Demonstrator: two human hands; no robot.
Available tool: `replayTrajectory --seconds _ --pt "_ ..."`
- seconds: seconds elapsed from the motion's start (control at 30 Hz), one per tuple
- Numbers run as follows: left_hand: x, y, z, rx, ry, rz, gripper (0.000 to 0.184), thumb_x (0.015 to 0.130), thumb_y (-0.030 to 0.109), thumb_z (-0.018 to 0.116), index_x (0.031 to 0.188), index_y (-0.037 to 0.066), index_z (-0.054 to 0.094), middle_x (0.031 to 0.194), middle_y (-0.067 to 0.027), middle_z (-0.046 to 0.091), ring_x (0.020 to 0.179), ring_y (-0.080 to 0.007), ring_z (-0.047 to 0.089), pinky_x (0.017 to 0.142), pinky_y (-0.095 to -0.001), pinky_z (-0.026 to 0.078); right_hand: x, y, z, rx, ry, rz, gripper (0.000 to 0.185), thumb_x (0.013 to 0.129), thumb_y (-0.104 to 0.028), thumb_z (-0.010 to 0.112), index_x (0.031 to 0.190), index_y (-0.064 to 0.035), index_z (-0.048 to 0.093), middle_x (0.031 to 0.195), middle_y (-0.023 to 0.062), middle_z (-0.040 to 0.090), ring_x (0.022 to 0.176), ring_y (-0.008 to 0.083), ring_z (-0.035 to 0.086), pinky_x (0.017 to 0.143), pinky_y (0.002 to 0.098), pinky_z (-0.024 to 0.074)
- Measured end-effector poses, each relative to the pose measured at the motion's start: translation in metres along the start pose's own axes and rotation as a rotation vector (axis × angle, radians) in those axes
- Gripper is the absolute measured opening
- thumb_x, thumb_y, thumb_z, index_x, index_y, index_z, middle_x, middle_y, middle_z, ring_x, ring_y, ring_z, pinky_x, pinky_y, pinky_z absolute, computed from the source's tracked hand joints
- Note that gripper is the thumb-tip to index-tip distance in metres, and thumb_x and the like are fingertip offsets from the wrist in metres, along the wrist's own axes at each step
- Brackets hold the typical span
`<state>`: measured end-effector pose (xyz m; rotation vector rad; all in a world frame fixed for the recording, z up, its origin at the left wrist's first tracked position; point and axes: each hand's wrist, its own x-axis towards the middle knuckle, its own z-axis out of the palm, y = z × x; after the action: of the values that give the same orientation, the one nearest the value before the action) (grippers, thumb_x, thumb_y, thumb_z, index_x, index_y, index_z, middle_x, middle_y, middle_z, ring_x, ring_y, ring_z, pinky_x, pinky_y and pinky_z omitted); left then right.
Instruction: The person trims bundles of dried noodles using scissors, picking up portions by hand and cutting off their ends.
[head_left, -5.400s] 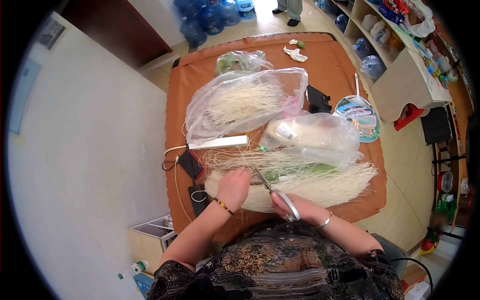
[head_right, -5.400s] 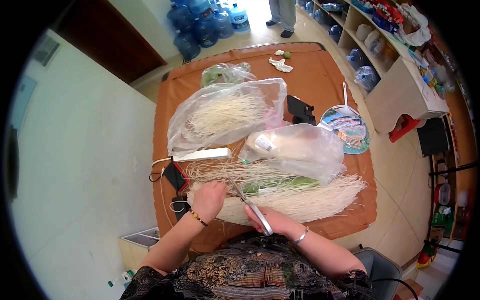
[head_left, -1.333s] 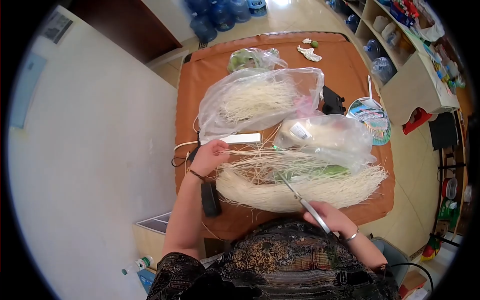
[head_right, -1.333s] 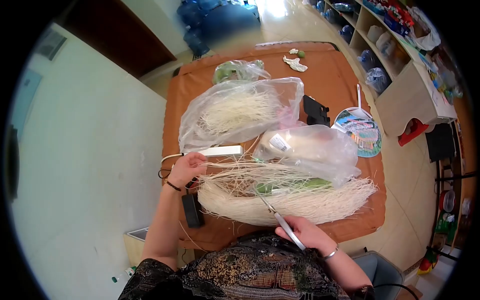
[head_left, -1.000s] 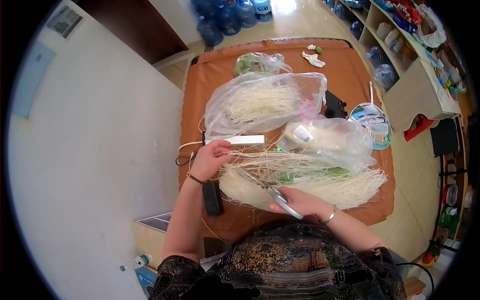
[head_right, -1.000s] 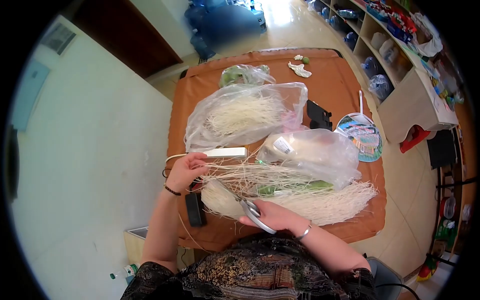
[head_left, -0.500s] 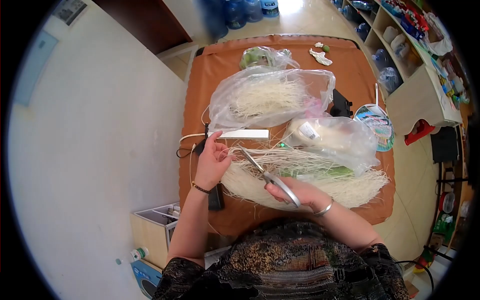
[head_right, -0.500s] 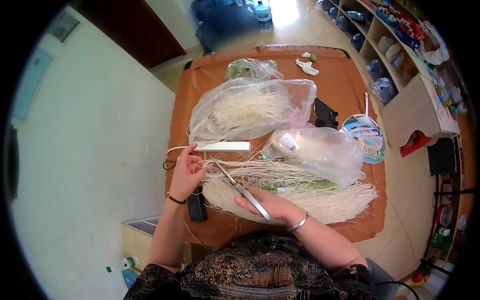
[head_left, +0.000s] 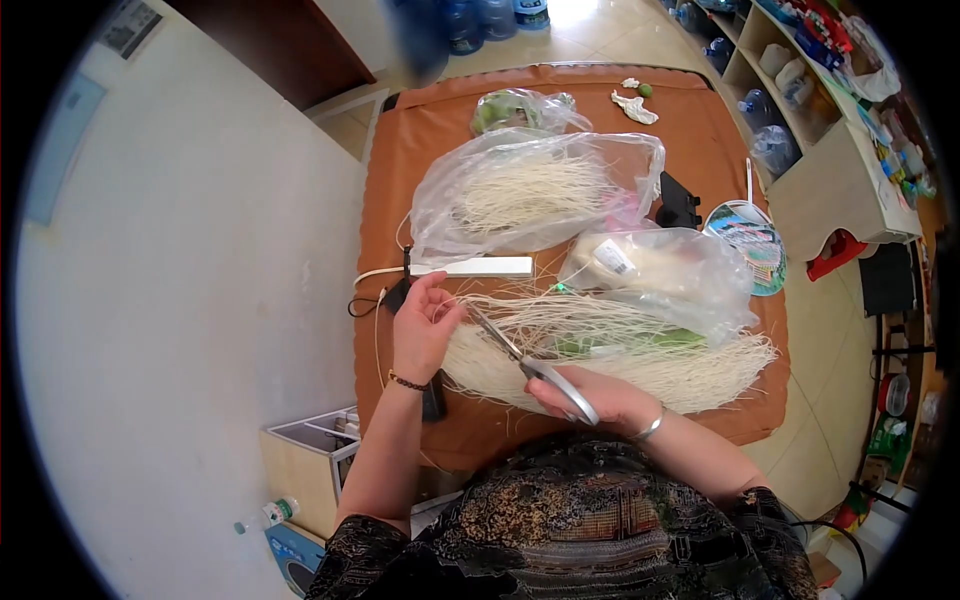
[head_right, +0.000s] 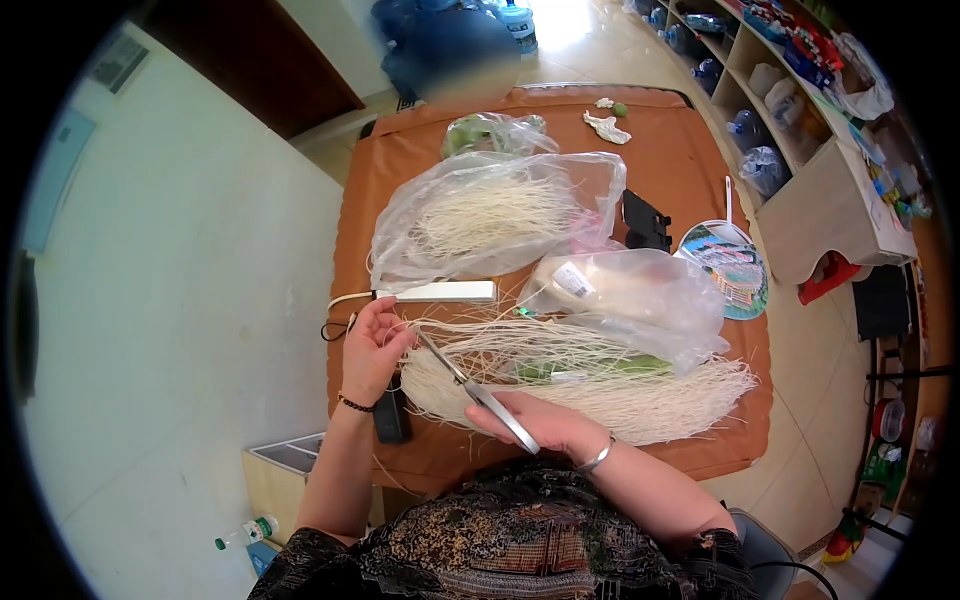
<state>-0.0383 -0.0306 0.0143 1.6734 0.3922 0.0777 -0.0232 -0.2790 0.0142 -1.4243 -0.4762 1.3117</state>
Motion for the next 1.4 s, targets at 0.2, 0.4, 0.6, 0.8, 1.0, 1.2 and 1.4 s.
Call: replayTrajectory --seconds 0.2,0.4,0.6,0.8,1.0,1.2,1.4 --pt "-0.02 0.025 0.001 0.094 -0.065 0.1 0.072 0.071 -0.006 0.068 0.133 0.001 0.031 0.109 -0.0087 0.051 0.099 -0.0147 0.056 0.083 -0.0253 0.047 0.024 0.0 -0.003 0.06 -0.019 -0.078 0.065 0.086 -0.061 0.047 0.107 0.0 0.053 0.065 -0.003 0.047 0.063 0.0077 0.043 0.058 0.0215 0.0359" --pt "-0.017 -0.004 -0.022 -0.434 -0.424 0.116 0.086 0.068 -0.003 0.07 0.14 0.005 0.023 0.138 -0.0096 0.036 0.127 -0.0202 0.037 0.103 -0.0344 0.033 0.022 -0.007 -0.01 0.121 -0.106 -0.18 0.068 0.085 -0.061 0.048 0.108 0.0035 0.051 0.069 -0.0014 0.049 0.067 0.0082 0.046 0.064 0.0224 0.0391" --pt "-0.007 -0.021 0.009 -0.841 -0.382 0.132 0.093 0.071 0.028 0.072 0.144 0.012 0.017 0.147 -0.0115 0.022 0.136 -0.0294 0.021 0.108 -0.0528 0.021 0.021 -0.017 -0.009 0.091 -0.158 -0.191 0.067 0.085 -0.061 0.047 0.105 0.0036 0.049 0.07 0.0001 0.05 0.071 0.0092 0.048 0.069 0.0224 0.0404" --pt "-0.002 -0.006 0.02 -1.204 -0.51 0.063 0.101 0.067 0.042 0.074 0.144 0.015 0.015 0.147 -0.0118 0.021 0.137 -0.0323 0.018 0.109 -0.0537 0.018 0.03 -0.013 -0.009 0.089 -0.132 -0.387 0.061 0.089 -0.058 0.042 0.104 0.0002 0.051 0.067 -0.0013 0.049 0.064 0.0103 0.046 0.063 0.0235 0.0388" --pt "0.002 -0.004 0.035 -1.124 -0.504 0.222 0.08 0.077 0.031 0.07 0.142 0.015 0.024 0.145 -0.0127 0.025 0.135 -0.0296 0.023 0.109 -0.0467 0.024 0.021 -0.025 0.003 0.614 -0.27 -0.238 0.058 0.091 -0.055 0.041 0.11 -0.0012 0.052 0.074 -0.0029 0.045 0.068 0.0096 0.043 0.06 0.0226 0.0344" --pt "-0.002 -0.007 0.034 -1.034 -0.521 0.191 0.059 0.086 0.017 0.059 0.138 0.011 0.032 0.127 -0.0136 0.045 0.122 -0.0288 0.042 0.101 -0.0428 0.035 0.022 -0.032 -0.005 0.406 -0.188 -0.264 0.061 0.089 -0.057 0.043 0.11 -0.0017 0.053 0.075 -0.0018 0.046 0.071 0.0101 0.044 0.063 0.0224 0.0356" --pt "0.0 -0.024 0.036 -0.95 -0.514 0.152 0.042 0.096 0.02 0.043 0.132 0.0 0.036 0.11 -0.0103 0.054 0.109 -0.0228 0.052 0.095 -0.0381 0.04 0.023 -0.032 -0.011 0.047 -0.139 -0.234 0.071 0.085 -0.066 0.042 0.107 0.0006 0.05 0.078 -0.0003 0.05 0.074 0.0097 0.048 0.069 0.023 0.0393"
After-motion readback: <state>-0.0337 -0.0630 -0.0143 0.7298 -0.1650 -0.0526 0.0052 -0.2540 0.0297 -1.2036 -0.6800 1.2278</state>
